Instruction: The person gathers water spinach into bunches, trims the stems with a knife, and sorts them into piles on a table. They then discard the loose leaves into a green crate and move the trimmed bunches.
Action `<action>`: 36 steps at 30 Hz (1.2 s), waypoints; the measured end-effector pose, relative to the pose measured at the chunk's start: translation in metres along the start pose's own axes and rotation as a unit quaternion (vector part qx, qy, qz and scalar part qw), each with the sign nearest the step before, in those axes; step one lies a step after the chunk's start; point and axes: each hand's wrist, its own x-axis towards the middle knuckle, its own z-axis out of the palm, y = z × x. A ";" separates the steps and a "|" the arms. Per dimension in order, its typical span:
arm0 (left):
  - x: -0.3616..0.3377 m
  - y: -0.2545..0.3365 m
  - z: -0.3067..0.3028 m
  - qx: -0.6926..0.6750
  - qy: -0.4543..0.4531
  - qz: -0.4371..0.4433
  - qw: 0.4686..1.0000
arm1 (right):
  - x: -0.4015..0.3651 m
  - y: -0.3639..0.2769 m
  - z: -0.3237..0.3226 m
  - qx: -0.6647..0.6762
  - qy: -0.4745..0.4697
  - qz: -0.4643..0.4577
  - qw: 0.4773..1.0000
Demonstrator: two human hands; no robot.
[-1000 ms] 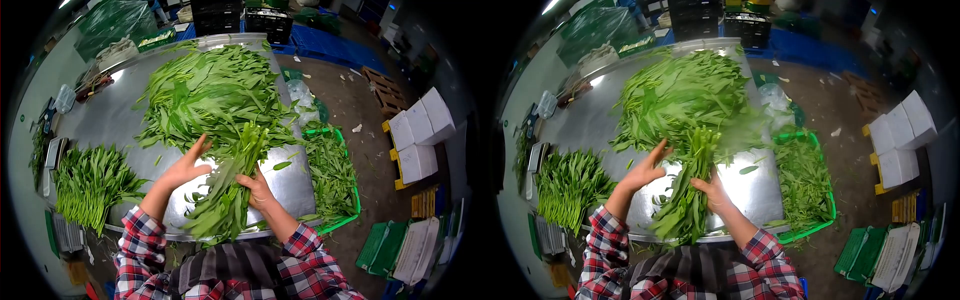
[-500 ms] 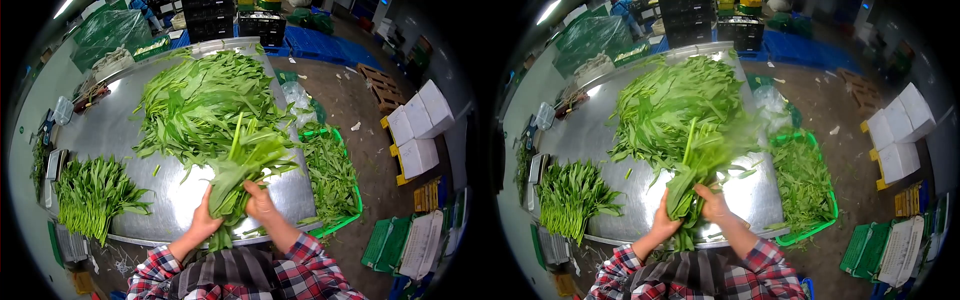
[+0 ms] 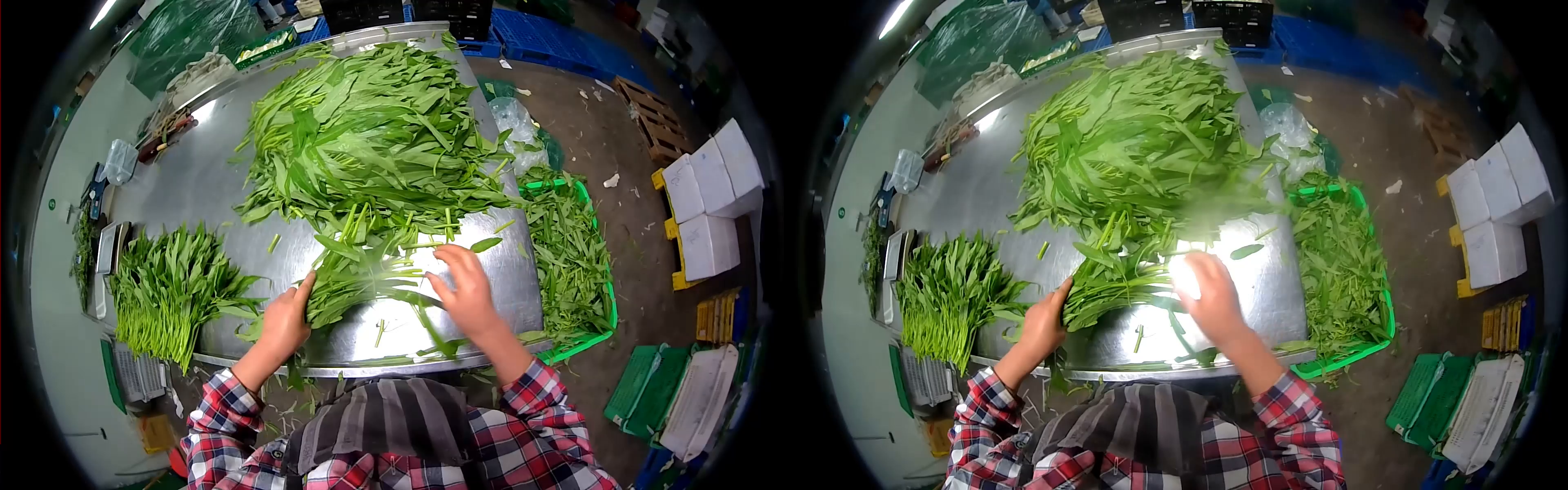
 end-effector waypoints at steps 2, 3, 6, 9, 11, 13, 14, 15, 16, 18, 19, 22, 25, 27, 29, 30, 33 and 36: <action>0.000 0.006 -0.007 0.020 0.036 0.040 0.998 | 0.011 -0.022 0.017 -0.060 -0.036 0.024 0.997; 0.000 0.011 -0.011 0.026 0.056 0.059 0.996 | 0.018 -0.029 0.027 -0.097 -0.066 0.055 0.992; -0.002 0.032 -0.024 0.046 0.078 0.096 0.991 | 0.033 -0.030 0.057 -0.090 -0.180 0.115 0.973; -0.007 0.032 -0.033 0.058 0.081 0.113 0.989 | 0.029 -0.011 0.066 0.001 -0.177 0.042 0.983; -0.013 0.024 -0.038 0.066 0.076 0.108 0.989 | 0.023 0.007 0.057 0.060 -0.117 0.025 0.991; -0.018 0.016 -0.040 0.060 0.065 0.096 0.991 | 0.030 0.024 0.028 0.182 -0.043 0.153 0.970; -0.020 0.013 -0.043 0.048 0.064 0.095 0.992 | 0.035 0.035 0.011 0.219 0.014 0.202 0.954; -0.021 0.010 -0.045 0.036 0.063 0.095 0.993 | 0.040 0.047 -0.008 0.234 0.069 0.236 0.941; -0.021 0.008 -0.047 0.036 0.064 0.090 0.993 | 0.042 0.060 -0.025 0.227 0.117 0.263 0.930; -0.021 0.003 -0.052 0.051 0.066 0.085 0.993 | 0.041 0.076 -0.039 0.128 0.146 0.280 0.940; -0.020 0.003 -0.053 0.057 0.067 0.085 0.993 | 0.040 0.074 -0.038 0.069 0.136 0.254 0.955; -0.013 0.010 -0.060 0.062 0.064 0.122 0.989 | 0.045 0.023 -0.010 -0.006 0.050 -0.025 0.998; -0.002 0.021 -0.063 0.083 0.061 0.176 0.979 | 0.061 -0.053 0.019 -0.014 -0.099 -0.197 0.975; 0.003 0.030 -0.069 0.116 0.055 0.201 0.971 | 0.066 -0.061 0.038 0.023 -0.149 -0.215 0.965; 0.005 0.026 -0.072 0.102 0.074 0.194 0.973 | 0.067 -0.039 0.050 0.131 -0.154 -0.190 0.961; 0.006 0.023 -0.074 0.092 0.089 0.192 0.973 | 0.063 -0.033 0.043 0.264 -0.175 -0.043 0.948; 0.007 0.010 -0.081 0.084 0.119 0.199 0.969 | 0.052 -0.007 0.003 0.501 -0.071 0.179 0.844; 0.002 -0.008 -0.087 0.058 0.102 0.180 0.977 | 0.046 0.043 -0.053 0.665 0.070 0.214 0.712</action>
